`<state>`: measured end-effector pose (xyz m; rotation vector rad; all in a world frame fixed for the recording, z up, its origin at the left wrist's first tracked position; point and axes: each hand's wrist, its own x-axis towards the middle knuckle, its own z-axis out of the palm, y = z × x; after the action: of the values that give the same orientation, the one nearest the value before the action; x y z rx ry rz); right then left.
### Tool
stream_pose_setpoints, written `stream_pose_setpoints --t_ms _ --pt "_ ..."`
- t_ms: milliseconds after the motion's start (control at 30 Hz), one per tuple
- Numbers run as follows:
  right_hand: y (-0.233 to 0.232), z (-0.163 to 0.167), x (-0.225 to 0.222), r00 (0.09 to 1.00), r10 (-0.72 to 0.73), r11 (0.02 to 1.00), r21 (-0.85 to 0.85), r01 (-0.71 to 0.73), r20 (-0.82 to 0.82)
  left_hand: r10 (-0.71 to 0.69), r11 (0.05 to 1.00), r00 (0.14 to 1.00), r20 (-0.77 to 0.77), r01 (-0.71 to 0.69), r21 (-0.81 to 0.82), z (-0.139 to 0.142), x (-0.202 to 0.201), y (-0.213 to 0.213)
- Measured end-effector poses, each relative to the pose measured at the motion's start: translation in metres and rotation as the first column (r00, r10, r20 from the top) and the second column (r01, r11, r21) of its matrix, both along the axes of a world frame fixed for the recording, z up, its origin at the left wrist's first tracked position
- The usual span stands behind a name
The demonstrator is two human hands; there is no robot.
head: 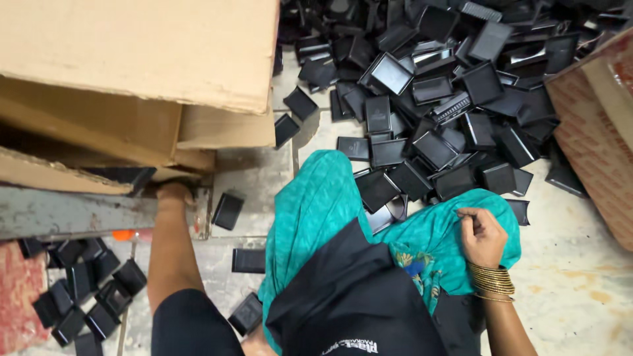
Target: The person sits on the floor and repeatedly picks up small black plastic components from a large pile. They inspect each component by turning it over in their hands and then place it into a nearby cardboard box. The process is repetitive and involves handling the items one at a time.
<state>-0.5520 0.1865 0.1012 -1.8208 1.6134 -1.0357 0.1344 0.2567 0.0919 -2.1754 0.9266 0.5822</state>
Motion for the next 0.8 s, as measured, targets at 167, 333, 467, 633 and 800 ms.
stream_pose_setpoints --t_ms 167,333,467,633,800 --pt "0.003 0.005 -0.001 0.999 -0.035 0.999 -0.001 0.035 -0.012 0.017 0.999 1.0 -0.015 -0.016 0.04 0.015 -0.005 -0.005" --pt "0.003 0.002 -0.004 0.997 -0.069 0.998 0.009 0.069 0.022 0.208 0.967 0.948 -0.242 -0.236 -0.096 0.025 -0.008 -0.003" --pt "0.001 -0.019 -0.015 0.999 0.015 0.998 -0.056 -0.016 -0.029 -0.273 0.878 0.953 -0.131 0.191 -0.439 0.005 -0.005 0.011" --pt "-0.006 -0.061 -0.045 0.982 0.178 0.974 -0.132 -0.185 -0.064 -0.472 0.665 0.832 0.291 0.553 -0.502 -0.02 -0.017 0.046" --pt "-0.011 -0.098 -0.069 0.965 0.244 0.968 -0.082 -0.236 0.1 -0.584 0.618 0.664 -0.467 -0.009 -0.786 0.059 -0.078 0.074"
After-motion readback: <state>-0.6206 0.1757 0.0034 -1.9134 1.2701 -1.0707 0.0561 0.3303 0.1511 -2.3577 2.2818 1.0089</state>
